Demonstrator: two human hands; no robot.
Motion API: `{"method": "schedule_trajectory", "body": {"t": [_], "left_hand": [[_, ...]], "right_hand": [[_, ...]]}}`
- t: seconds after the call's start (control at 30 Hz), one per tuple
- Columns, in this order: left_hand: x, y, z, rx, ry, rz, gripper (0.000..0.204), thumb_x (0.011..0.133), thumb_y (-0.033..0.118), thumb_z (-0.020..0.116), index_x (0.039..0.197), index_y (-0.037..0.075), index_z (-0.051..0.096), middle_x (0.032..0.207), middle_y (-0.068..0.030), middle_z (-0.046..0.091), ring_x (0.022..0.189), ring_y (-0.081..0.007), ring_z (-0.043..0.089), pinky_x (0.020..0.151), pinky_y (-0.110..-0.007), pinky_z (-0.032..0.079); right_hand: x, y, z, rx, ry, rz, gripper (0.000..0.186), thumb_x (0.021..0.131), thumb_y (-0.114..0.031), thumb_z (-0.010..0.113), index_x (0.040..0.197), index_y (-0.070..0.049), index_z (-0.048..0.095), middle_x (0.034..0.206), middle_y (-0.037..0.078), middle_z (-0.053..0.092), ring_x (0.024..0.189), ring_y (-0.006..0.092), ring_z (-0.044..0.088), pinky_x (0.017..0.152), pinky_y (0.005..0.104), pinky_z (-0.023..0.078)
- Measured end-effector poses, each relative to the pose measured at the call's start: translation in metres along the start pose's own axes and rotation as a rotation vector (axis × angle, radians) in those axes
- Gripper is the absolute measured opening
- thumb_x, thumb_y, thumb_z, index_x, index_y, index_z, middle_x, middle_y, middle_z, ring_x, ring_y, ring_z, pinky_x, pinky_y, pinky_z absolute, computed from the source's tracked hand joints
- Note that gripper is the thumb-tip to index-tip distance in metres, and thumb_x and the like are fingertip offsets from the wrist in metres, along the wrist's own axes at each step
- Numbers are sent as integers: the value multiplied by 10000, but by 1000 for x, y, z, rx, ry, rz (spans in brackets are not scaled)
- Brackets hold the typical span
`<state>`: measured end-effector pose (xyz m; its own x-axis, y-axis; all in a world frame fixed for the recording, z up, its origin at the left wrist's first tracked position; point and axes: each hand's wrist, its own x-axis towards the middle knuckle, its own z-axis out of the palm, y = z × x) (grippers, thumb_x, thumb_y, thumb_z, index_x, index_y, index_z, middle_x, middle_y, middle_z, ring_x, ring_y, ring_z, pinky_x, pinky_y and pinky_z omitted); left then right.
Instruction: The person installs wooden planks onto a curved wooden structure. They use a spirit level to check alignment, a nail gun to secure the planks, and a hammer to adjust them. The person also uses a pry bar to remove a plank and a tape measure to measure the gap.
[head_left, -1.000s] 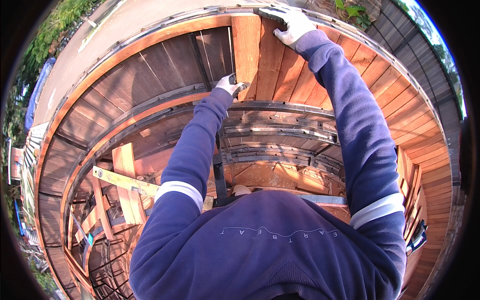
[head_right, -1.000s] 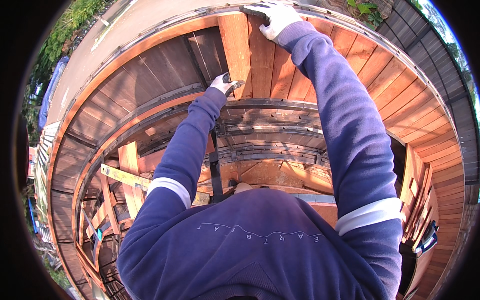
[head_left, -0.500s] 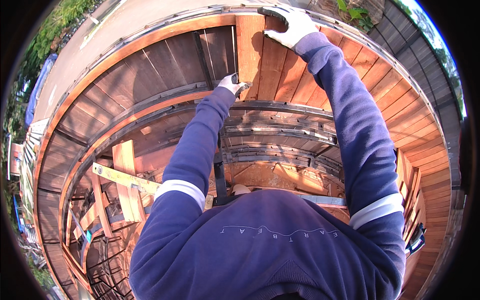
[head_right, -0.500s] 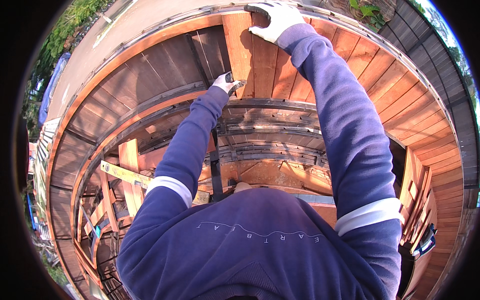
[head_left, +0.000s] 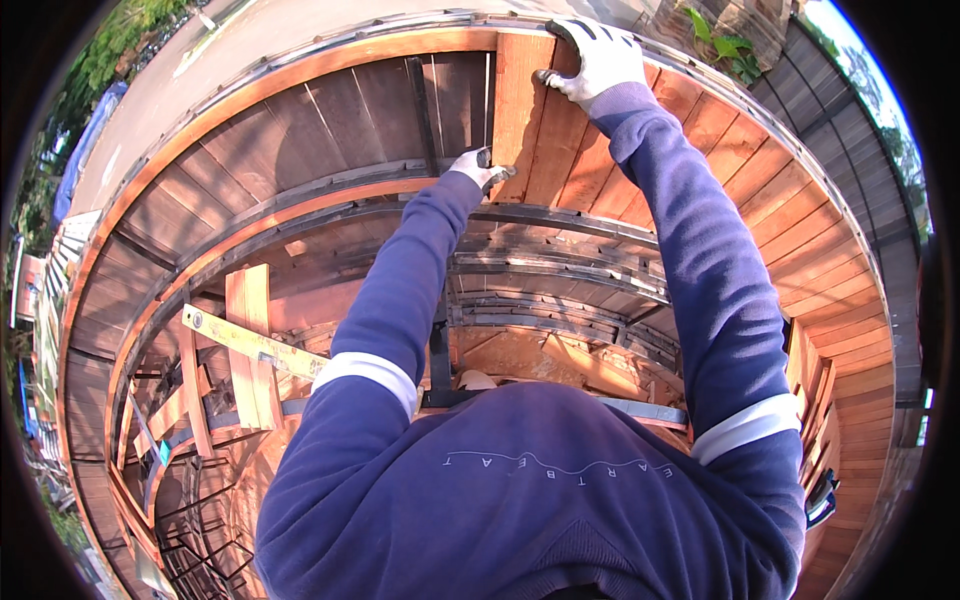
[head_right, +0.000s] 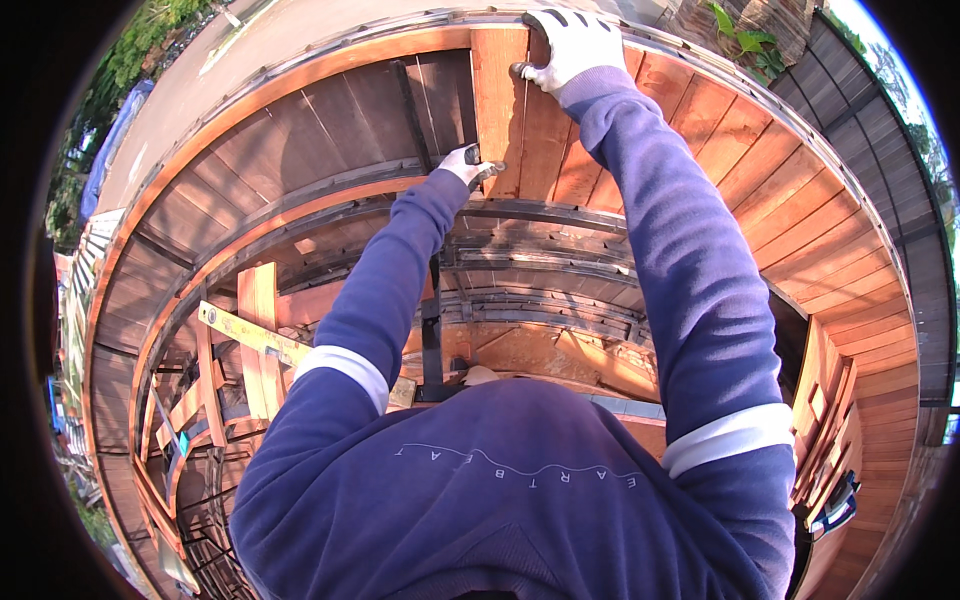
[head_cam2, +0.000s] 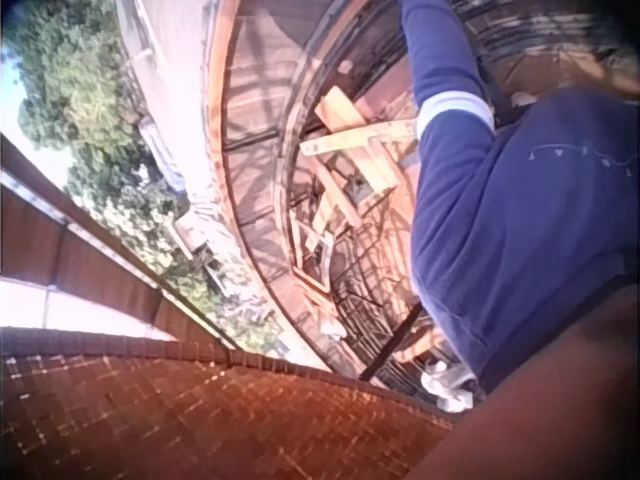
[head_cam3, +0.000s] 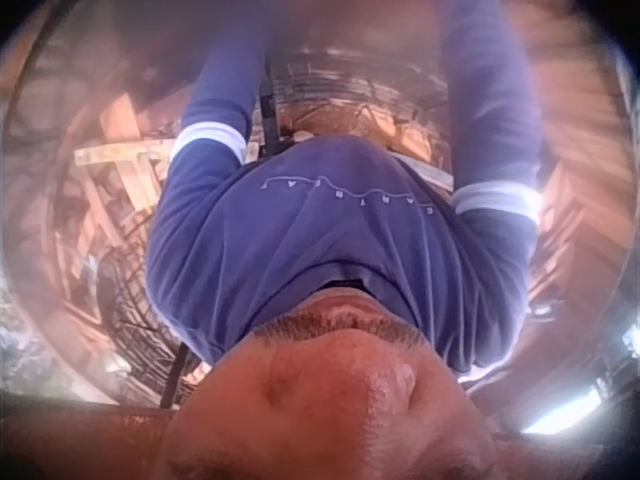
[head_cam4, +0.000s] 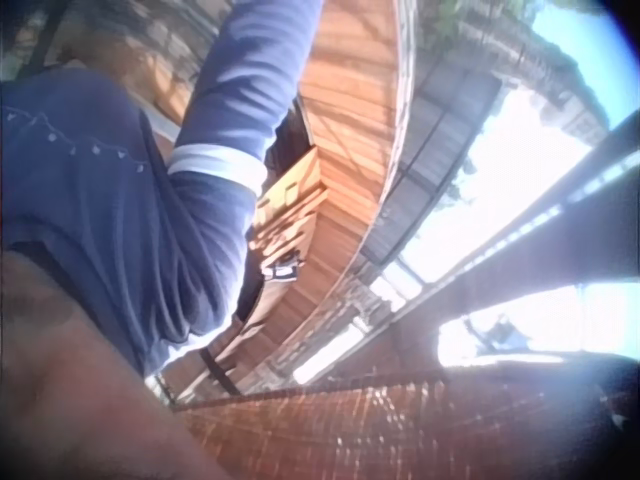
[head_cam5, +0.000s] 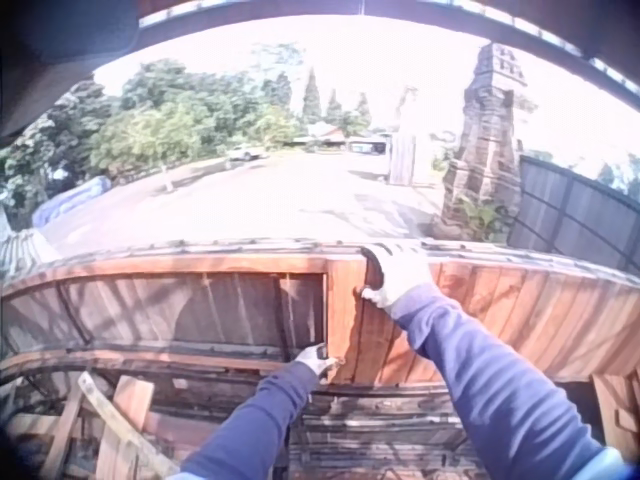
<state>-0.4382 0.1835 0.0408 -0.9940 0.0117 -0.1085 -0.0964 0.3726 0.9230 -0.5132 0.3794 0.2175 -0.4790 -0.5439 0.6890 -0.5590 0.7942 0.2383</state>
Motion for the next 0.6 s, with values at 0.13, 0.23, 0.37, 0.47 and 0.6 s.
{"method": "schedule_trajectory", "body": {"t": [0.13,0.23,0.37,0.47,0.6], "left_hand": [[-7,-4,3,-71,72,36,421,818,249,797,1132,9,653,1024,-110,719,866,-214,643,818,-312,491],[-18,-9,26,184,446,42,510,823,223,759,1266,60,564,1131,-162,686,1093,-312,640,954,-376,495],[-114,22,3,44,623,321,457,831,123,718,1249,23,565,1150,-146,664,1073,-274,643,958,-358,499],[-215,20,-42,-103,830,296,431,816,155,710,1207,33,577,1073,-152,657,1015,-299,643,917,-377,504],[-318,-57,-94,174,1259,-15,487,820,181,731,1242,14,554,1135,-149,608,1015,-251,638,901,-353,515]], "right_hand": [[6,-6,-4,26,-27,31,662,752,-519,767,1314,-234,565,1349,41,576,1240,265,541,1069,422,381],[6,0,1,-3,-74,24,697,740,-557,762,1320,-231,555,1332,40,589,1239,258,541,1068,438,375],[8,2,4,32,-84,1,673,720,-505,800,1294,-225,588,1273,53,629,1181,260,592,1032,408,433],[11,5,21,86,-19,-54,681,731,-453,808,1318,-201,573,1277,59,624,1163,274,594,1011,404,449],[9,32,28,59,-46,-36,675,770,-448,777,1356,-206,547,1298,61,612,1166,284,585,981,418,466]]}}
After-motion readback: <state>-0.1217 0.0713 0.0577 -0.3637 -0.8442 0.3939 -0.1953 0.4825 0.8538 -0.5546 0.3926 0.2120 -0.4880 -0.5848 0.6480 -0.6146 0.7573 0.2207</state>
